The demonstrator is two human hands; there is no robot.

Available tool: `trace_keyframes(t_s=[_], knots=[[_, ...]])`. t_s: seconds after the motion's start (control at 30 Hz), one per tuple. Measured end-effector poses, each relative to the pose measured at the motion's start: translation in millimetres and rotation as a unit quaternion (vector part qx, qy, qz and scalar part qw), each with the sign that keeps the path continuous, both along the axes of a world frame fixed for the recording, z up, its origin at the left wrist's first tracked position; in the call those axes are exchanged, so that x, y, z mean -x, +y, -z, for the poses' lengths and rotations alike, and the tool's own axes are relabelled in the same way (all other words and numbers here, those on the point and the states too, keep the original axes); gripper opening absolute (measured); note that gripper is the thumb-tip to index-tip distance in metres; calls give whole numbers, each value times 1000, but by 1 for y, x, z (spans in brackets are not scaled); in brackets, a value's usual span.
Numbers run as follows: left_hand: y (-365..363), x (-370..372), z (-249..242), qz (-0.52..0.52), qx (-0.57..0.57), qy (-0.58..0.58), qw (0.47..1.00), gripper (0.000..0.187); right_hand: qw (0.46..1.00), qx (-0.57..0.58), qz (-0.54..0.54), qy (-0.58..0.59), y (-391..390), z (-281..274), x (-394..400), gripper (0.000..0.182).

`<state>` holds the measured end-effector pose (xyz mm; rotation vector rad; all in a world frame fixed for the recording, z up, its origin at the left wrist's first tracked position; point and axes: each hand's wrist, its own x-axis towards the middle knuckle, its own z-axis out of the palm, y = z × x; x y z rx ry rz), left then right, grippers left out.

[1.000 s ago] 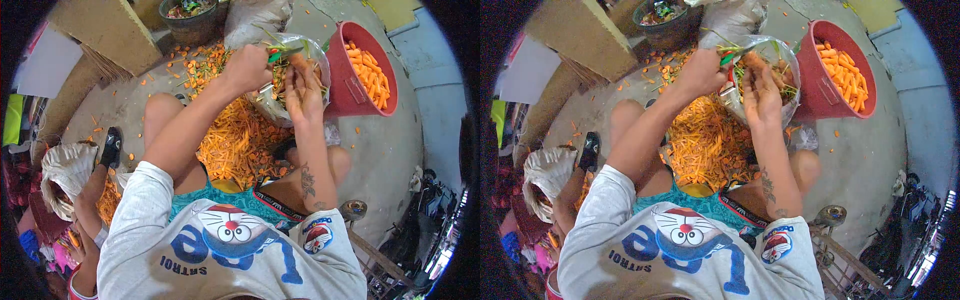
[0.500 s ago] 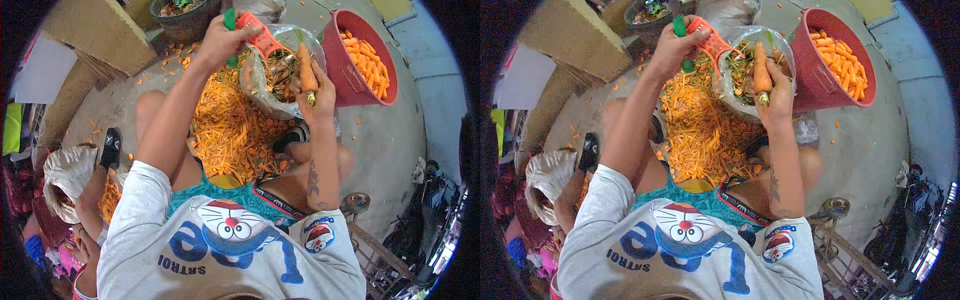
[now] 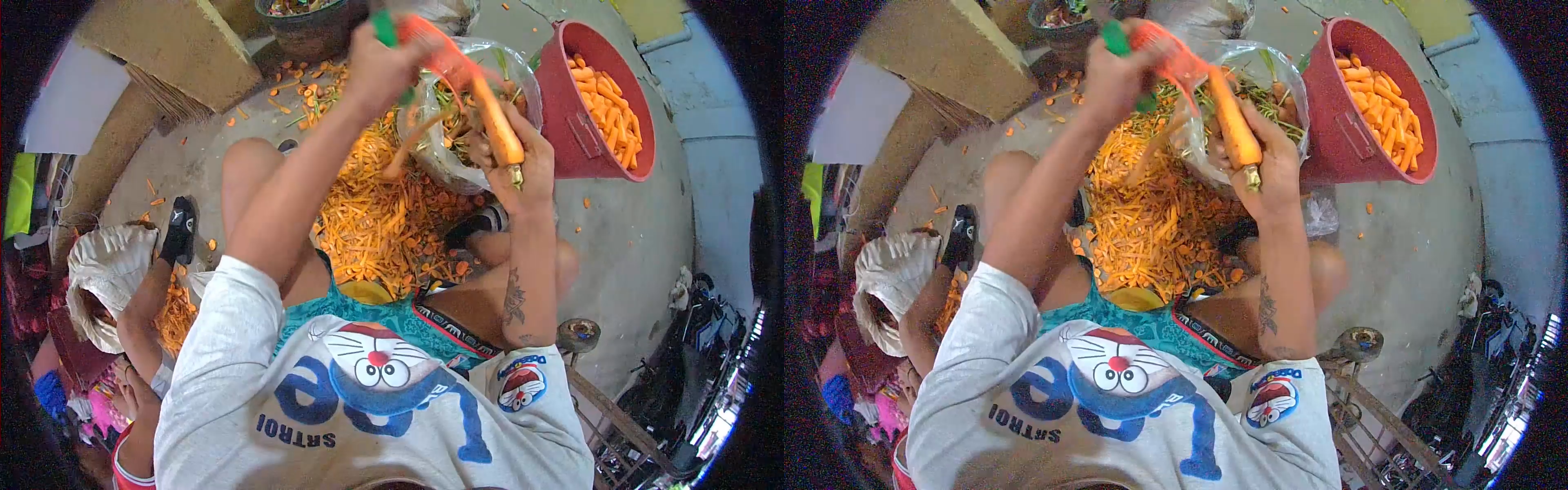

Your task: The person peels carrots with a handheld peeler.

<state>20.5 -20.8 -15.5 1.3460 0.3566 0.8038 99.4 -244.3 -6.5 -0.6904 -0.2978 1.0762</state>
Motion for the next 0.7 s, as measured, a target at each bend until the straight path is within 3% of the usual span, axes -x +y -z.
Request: trace_keyframes(t_s=[0.03, 0.07, 0.1, 0.13, 0.17, 0.2, 0.3, 0.33, 0.37, 0.4, 0.43, 0.47, 0.5, 0.53, 0.57, 0.6, 0.67, 0.7], knots=[[-27, 4, -2, 49, -81, -48, 994, 18, 1000, 1, 2, 1, 4, -7, 6, 38], [-41, 6, -3, 97, -161, -97, 977, 17, 991, 91, 94, -13, 12, -21, 17, 38], [-36, 4, -2, 98, -159, -96, 978, 17, 965, 181, 185, -26, 15, -28, 24, 37], [-24, 1, -1, 55, -179, -73, 980, 17, 965, 185, 185, -24, 11, -24, 21, 37], [-10, 0, -1, 12, -199, -50, 979, 17, 986, 128, 92, -45, 3, -19, 16, 37], [13, 1, -1, 17, -89, -15, 996, 16, 996, 65, -3, -69, -2, -16, 11, 38], [28, 2, -11, 0, -2, -52, 999, 14, 994, -41, -98, 1, -3, -8, -1, 38], [14, 3, -8, -1, 7, -65, 998, 16, 994, -43, -98, -4, -2, -7, -3, 38], [-4, 5, -3, -22, -92, -7, 995, 18, 999, 37, -5, -22, -2, -5, -1, 39], [-23, 8, -5, -20, -93, -6, 995, 18, 988, 117, 89, -38, -1, -2, 2, 39], [-38, 10, -7, 45, -146, -76, 985, 19, 974, 165, 136, -66, 10, -14, 12, 39], [-46, 11, -7, 107, -195, -144, 964, 21, 974, 167, 136, -66, 6, -9, 3, 39], [-37, 8, -5, 34, -181, -102, 978, 23, 997, 66, 16, -37, -2, 1, -9, 39], [-16, 7, -2, 34, -175, -97, 979, 23, 994, -36, -104, -4, -9, 7, -13, 39], [12, 6, -3, 5, -111, -70, 991, 24, 989, 101, 34, -103, 1, -26, 19, 38], [28, 5, -6, -23, -49, -45, 998, 24, 989, 97, 33, -104, 0, -21, 13, 38], [20, 9, -12, -29, -39, -38, 998, 23, 994, -53, -99, -14, -5, -3, -4, 44], [11, 9, -12, -36, -25, -32, 999, 22, 993, -57, -99, -18, -4, 0, -5, 44]])
